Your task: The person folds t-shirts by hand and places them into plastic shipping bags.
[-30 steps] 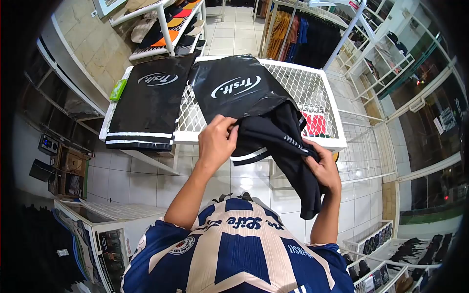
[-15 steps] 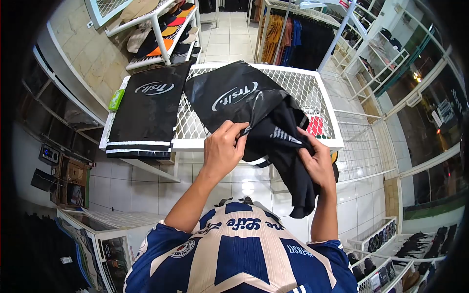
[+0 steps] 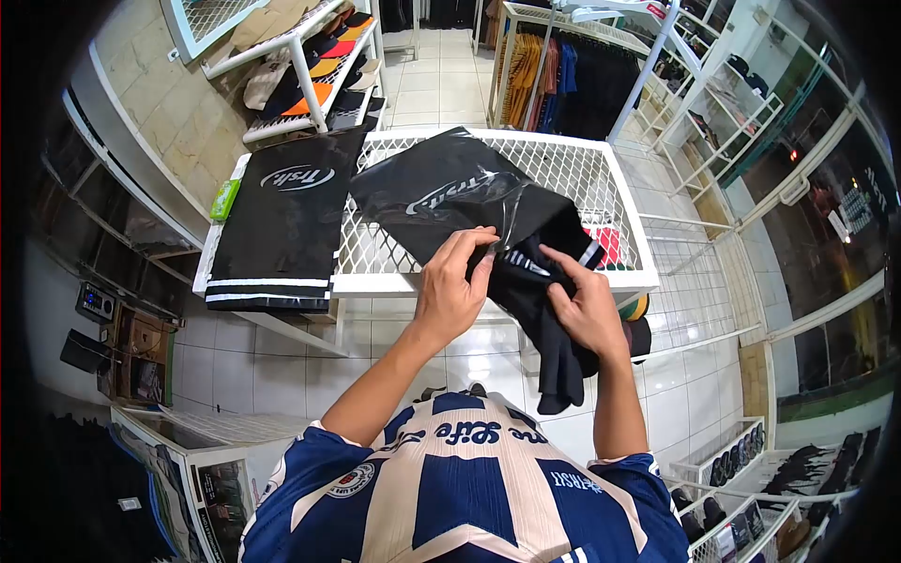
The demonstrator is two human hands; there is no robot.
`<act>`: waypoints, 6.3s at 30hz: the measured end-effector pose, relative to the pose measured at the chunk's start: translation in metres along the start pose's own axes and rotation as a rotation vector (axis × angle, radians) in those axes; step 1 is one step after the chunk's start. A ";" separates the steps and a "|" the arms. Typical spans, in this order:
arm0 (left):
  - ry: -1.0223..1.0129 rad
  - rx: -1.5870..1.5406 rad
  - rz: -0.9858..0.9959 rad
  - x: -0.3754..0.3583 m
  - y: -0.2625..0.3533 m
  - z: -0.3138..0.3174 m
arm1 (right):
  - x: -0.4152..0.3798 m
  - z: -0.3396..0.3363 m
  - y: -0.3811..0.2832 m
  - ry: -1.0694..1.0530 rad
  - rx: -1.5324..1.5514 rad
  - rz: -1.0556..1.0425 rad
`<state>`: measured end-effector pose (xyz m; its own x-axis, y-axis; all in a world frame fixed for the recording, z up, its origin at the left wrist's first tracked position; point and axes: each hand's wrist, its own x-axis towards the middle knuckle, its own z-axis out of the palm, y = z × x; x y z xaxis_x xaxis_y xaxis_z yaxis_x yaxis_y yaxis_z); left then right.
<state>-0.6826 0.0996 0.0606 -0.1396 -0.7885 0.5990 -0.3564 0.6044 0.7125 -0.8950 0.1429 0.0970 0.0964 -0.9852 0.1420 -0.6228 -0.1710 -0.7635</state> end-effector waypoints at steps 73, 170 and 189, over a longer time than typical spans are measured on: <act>0.408 -0.895 -0.889 -0.089 -0.045 -0.018 | 0.036 -0.006 0.121 0.106 0.361 0.242; 0.161 0.048 -0.714 -0.027 -0.092 -0.071 | 0.047 0.038 0.107 0.121 0.355 0.358; 0.024 -0.002 -0.750 -0.009 -0.106 -0.067 | 0.067 0.042 0.099 0.156 0.412 0.307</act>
<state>-0.5820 0.0497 0.0041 0.1603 -0.9863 -0.0397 -0.3463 -0.0938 0.9334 -0.9177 0.0594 0.0041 -0.1782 -0.9822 -0.0587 -0.2454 0.1022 -0.9640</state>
